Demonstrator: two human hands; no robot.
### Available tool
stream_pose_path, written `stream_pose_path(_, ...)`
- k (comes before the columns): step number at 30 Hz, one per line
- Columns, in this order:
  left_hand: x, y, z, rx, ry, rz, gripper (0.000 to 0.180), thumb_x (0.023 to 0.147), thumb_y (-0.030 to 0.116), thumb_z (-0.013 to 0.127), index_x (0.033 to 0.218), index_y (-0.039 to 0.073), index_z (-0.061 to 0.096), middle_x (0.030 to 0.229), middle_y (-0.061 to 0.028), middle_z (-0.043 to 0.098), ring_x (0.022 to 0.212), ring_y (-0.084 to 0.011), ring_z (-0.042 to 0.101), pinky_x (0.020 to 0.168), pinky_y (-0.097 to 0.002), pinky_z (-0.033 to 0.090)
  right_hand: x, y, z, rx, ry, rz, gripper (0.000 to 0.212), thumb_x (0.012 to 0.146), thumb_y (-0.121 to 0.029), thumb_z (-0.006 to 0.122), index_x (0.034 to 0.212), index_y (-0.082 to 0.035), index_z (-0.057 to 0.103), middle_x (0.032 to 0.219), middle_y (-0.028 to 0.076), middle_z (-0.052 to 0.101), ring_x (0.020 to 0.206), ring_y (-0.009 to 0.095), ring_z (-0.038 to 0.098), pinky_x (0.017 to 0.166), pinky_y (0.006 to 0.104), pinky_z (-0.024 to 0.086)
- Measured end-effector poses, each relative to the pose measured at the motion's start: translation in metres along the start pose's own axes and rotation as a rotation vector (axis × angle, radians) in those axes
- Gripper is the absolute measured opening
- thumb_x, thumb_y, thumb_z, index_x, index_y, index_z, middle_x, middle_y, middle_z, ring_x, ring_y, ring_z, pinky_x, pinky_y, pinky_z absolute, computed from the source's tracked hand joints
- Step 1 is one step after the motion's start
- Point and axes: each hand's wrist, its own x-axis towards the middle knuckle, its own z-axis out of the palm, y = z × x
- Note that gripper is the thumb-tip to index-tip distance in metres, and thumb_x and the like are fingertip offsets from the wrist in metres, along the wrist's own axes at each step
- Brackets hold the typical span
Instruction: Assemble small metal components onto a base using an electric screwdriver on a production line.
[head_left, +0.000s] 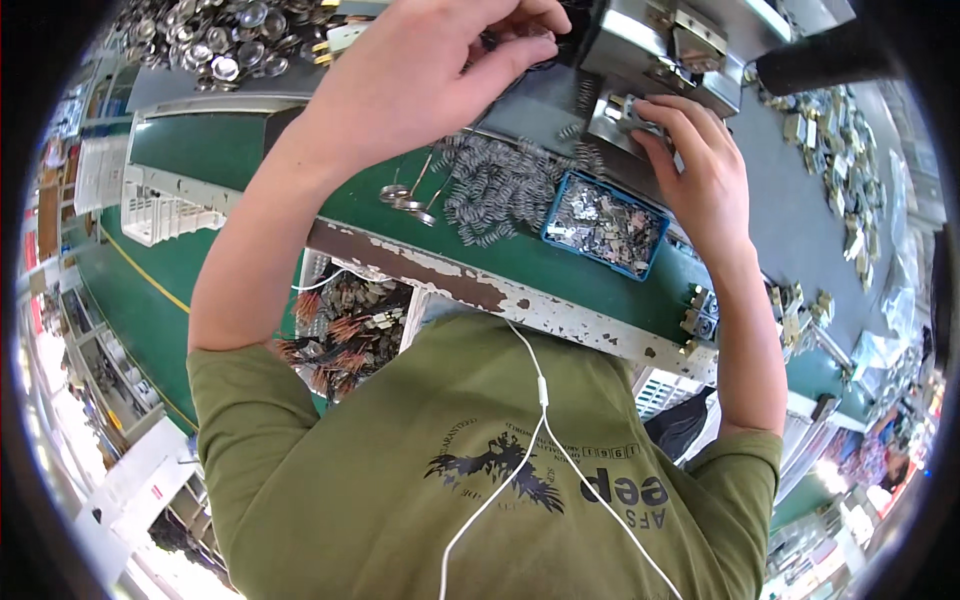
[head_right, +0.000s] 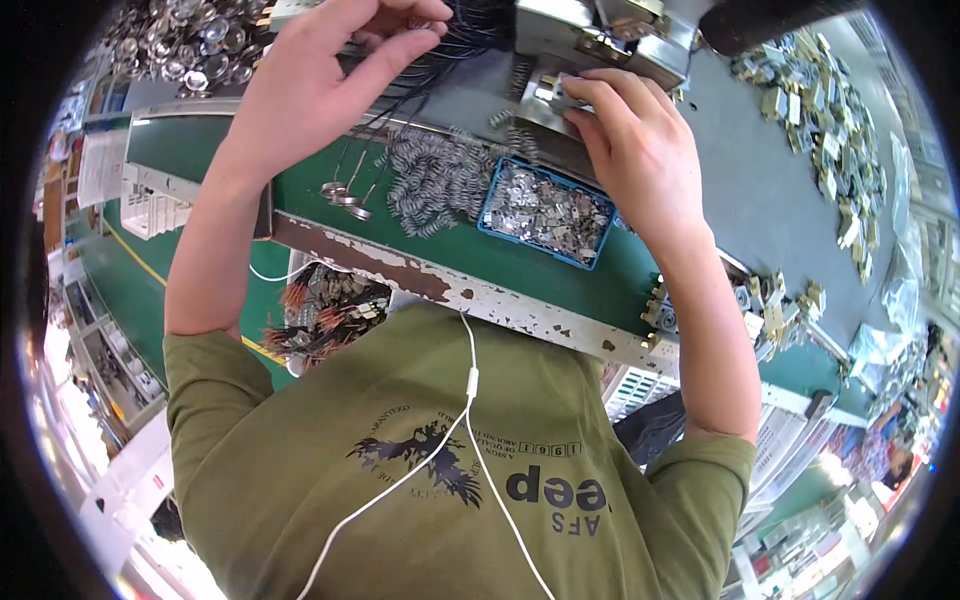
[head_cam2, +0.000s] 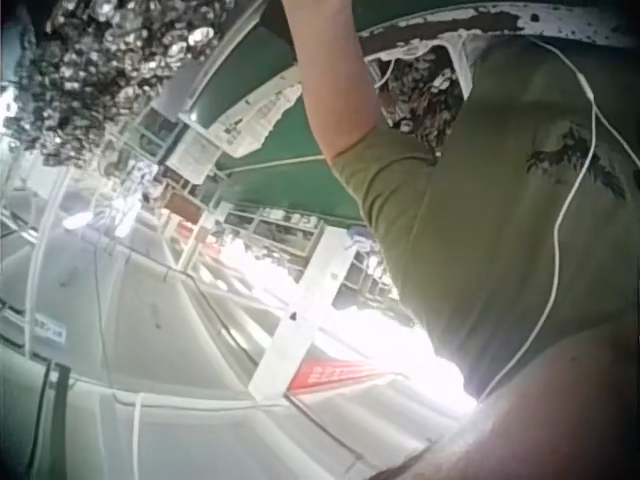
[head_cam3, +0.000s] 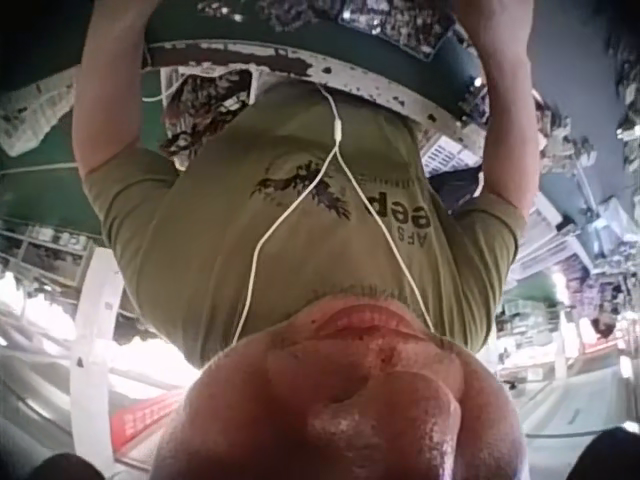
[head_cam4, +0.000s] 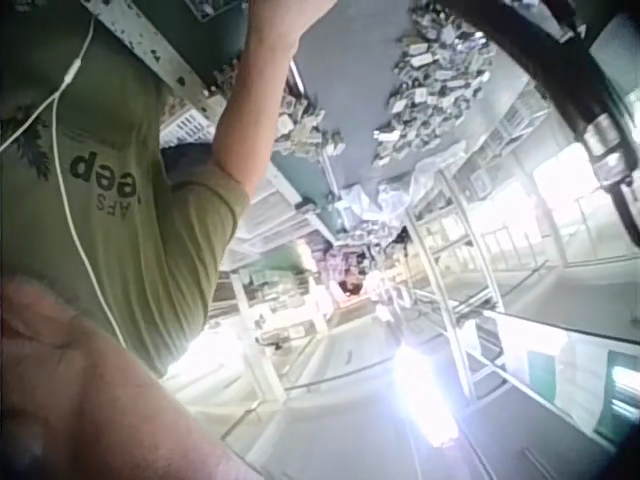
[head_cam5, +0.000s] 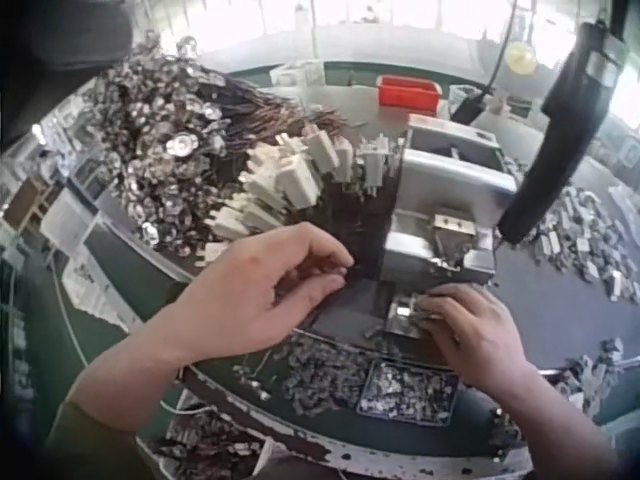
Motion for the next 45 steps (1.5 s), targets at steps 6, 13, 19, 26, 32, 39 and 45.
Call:
stream_pose_path(6, -0.007, -0.020, 0.000, -0.063, 0.002, 0.101, 0.017, 0.098, 0.010, 0.067, 0.112, 0.002, 0.064, 0.093, -0.0138, 0.067, 0.084, -0.0247, 0.070, 0.076, -0.0350, 0.055, -0.003, -0.027, -0.007, -0.078, -0.011, -0.076, 0.034, 0.083, -0.007, 0.078, 0.117, -0.012, 0.075, 0.123, 0.008, 0.070, 0.110, 0.031, 0.066, 0.093, 0.0422, 0.053)
stream_pose_path(13, 0.005, -0.026, 0.004, -0.081, -0.030, 0.128, 0.017, 0.098, 0.010, 0.066, 0.111, 0.001, 0.063, 0.092, -0.0143, 0.066, 0.084, -0.0271, 0.069, 0.076, -0.0364, 0.055, 0.007, -0.121, 0.058, 0.281, -0.227, -0.293, 0.055, 0.078, -0.018, 0.080, 0.131, -0.012, 0.063, 0.121, 0.009, 0.067, 0.097, 0.028, 0.065, 0.084, 0.0402, 0.052)
stream_pose_path(19, 0.002, -0.051, 0.013, 0.084, 0.120, 0.455, 0.014, 0.096, 0.011, 0.068, 0.107, 0.004, 0.064, 0.093, -0.0123, 0.067, 0.086, -0.0301, 0.068, 0.077, -0.0391, 0.055, 0.001, -0.109, 0.018, 0.583, -0.180, -0.237, 0.039, 0.077, -0.002, 0.075, 0.114, -0.009, 0.066, 0.111, 0.010, 0.066, 0.085, 0.027, 0.064, 0.076, 0.0389, 0.053)
stream_pose_path(26, 0.021, -0.055, 0.041, 0.239, 0.122, 0.498, 0.014, 0.094, 0.018, 0.069, 0.105, 0.009, 0.067, 0.093, -0.0072, 0.067, 0.089, -0.0277, 0.069, 0.077, -0.0395, 0.056, 0.013, -0.056, -0.050, 0.193, 0.052, -0.071, 0.022, 0.084, 0.001, 0.078, 0.103, -0.006, 0.069, 0.094, 0.010, 0.064, 0.079, 0.020, 0.066, 0.063, 0.0333, 0.052)
stream_pose_path(32, 0.038, -0.079, 0.035, 0.414, 0.223, 0.794, 0.021, 0.099, 0.017, 0.065, 0.117, 0.007, 0.063, 0.097, -0.0179, 0.070, 0.091, -0.0357, 0.071, 0.080, -0.0431, 0.057, 0.016, -0.033, -0.076, 0.725, -0.806, 0.732, 0.034, 0.110, -0.025, 0.053, 0.129, -0.001, 0.067, 0.065, 0.004, 0.064, 0.055, 0.011, 0.063, 0.053, 0.0257, 0.049)
stream_pose_path(39, 0.032, -0.047, 0.047, 0.156, 0.040, 0.507, 0.012, 0.089, 0.006, 0.074, 0.101, 0.005, 0.070, 0.100, -0.0062, 0.072, 0.087, -0.0263, 0.069, 0.077, -0.0343, 0.055, -0.030, -0.033, -0.060, 0.258, -0.391, 0.327, 0.027, 0.103, -0.008, 0.059, 0.126, -0.001, 0.071, 0.073, 0.008, 0.069, 0.062, 0.012, 0.067, 0.058, 0.0270, 0.053)
stream_pose_path(45, 0.043, -0.033, 0.091, 0.075, -0.026, 0.469, 0.008, 0.089, 0.012, 0.069, 0.095, 0.007, 0.069, 0.089, -0.0077, 0.069, 0.083, -0.0291, 0.069, 0.076, -0.0405, 0.056, -0.051, -0.020, -0.047, 0.465, -0.174, 0.509, 0.035, 0.095, 0.002, 0.068, 0.129, -0.001, 0.069, 0.092, 0.008, 0.072, 0.079, 0.012, 0.069, 0.073, 0.0277, 0.056)
